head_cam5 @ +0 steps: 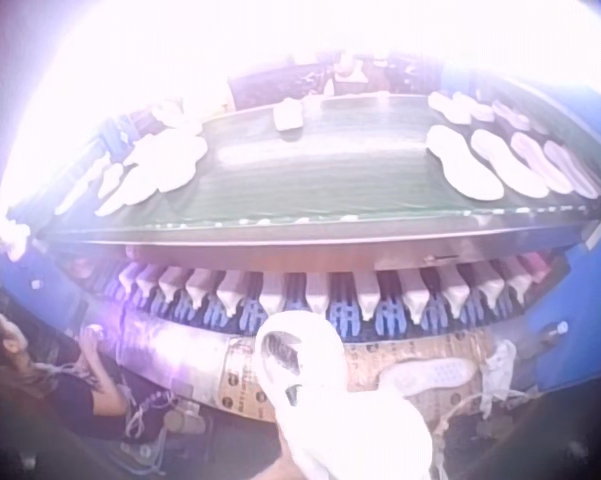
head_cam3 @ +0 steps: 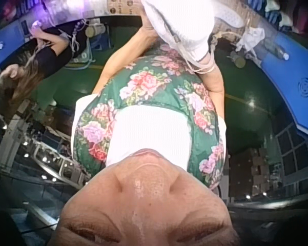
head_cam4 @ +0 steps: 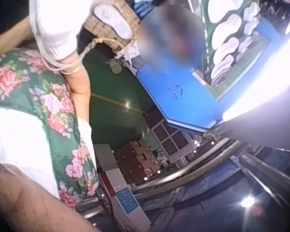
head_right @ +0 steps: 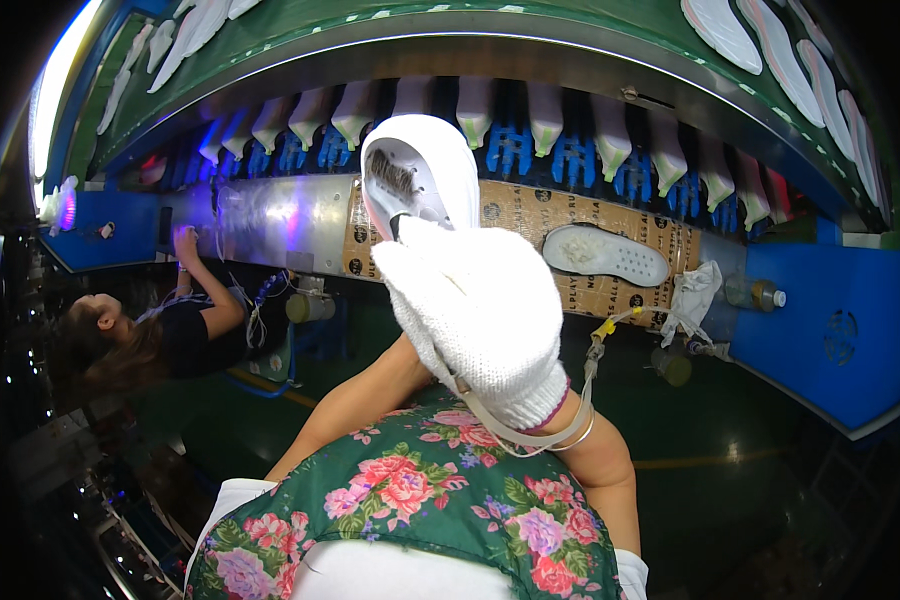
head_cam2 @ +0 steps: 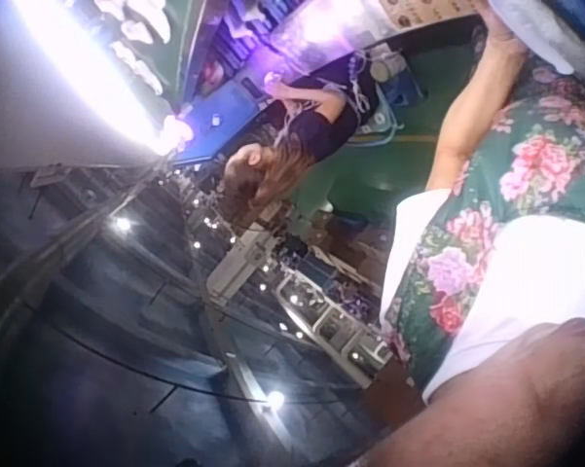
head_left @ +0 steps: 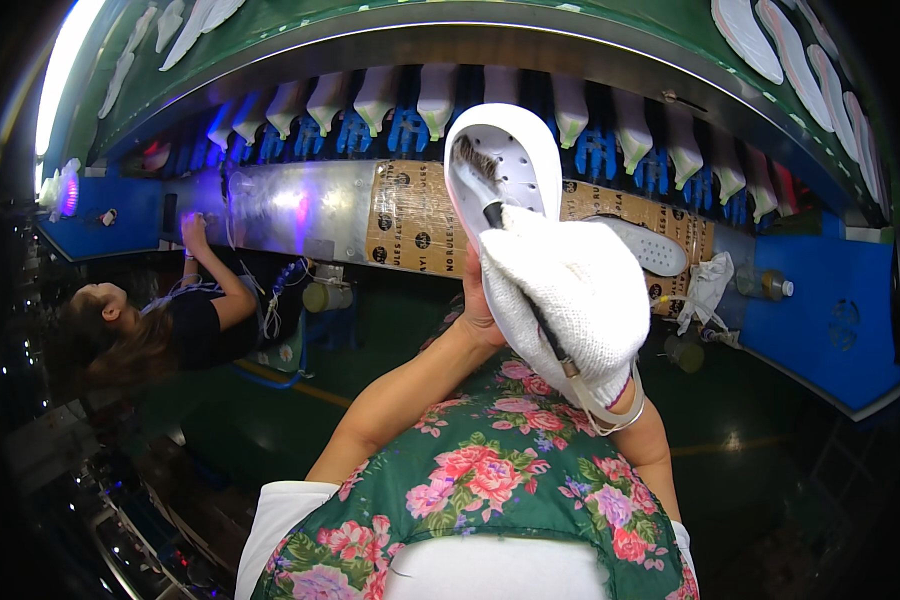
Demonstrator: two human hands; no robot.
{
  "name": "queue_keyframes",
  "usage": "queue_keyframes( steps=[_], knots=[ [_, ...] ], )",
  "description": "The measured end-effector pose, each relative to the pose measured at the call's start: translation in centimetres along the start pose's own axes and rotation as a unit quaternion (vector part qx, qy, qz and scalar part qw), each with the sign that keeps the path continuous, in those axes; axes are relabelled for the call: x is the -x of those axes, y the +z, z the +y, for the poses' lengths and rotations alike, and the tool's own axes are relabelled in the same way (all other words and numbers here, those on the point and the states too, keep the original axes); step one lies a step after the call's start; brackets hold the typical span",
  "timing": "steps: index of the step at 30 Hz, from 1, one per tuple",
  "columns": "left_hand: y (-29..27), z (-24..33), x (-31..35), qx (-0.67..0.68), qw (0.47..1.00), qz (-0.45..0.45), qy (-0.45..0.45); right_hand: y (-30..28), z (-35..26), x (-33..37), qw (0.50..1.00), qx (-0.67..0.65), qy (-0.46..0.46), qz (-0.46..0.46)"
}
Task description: The person applies adhesive across the inner and outer surfaces of shoe soles using a fluid-dispensing brush tool and places the coated shoe soles onto a conveyor belt.
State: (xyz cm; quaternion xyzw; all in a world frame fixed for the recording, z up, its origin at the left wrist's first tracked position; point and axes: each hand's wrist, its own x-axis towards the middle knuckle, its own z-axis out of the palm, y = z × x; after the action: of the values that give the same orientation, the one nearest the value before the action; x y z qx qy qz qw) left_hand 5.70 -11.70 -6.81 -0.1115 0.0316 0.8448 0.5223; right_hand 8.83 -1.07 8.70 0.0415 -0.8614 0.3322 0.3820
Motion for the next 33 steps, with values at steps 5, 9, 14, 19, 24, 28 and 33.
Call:
queue_keyframes(
  steps=[5,9,14,19,24,28,33],
  knots=[
    [-1.4,0.6,-0.9,-0.014,1.0,-0.02,0.017,0.1,0.1,-0.1,0.984,-0.15,0.084,0.041],
    [1.6,0.7,-0.8,-0.175,0.98,0.068,0.066,0.2,0.2,0.6,0.987,-0.1,0.112,0.052],
    [-0.4,1.2,-1.6,-0.007,1.0,-0.014,-0.011,0.7,0.2,0.7,0.992,-0.104,0.064,0.02],
    [2.7,2.0,-1.5,-0.12,0.989,-0.037,0.074,-0.3,0.6,0.5,0.996,-0.051,0.077,0.006],
    [1.7,3.4,-2.6,-0.024,0.983,-0.18,0.03,1.0,1.0,1.3,0.984,-0.12,0.127,-0.009],
    [3.5,3.9,-2.6,-0.046,0.988,-0.123,0.077,0.9,2.2,2.0,0.991,-0.087,0.1,0.012],
    [3.8,4.3,-3.3,-0.035,0.984,-0.176,-0.014,2.4,1.4,2.9,0.99,-0.087,0.115,-0.001]
  ],
)
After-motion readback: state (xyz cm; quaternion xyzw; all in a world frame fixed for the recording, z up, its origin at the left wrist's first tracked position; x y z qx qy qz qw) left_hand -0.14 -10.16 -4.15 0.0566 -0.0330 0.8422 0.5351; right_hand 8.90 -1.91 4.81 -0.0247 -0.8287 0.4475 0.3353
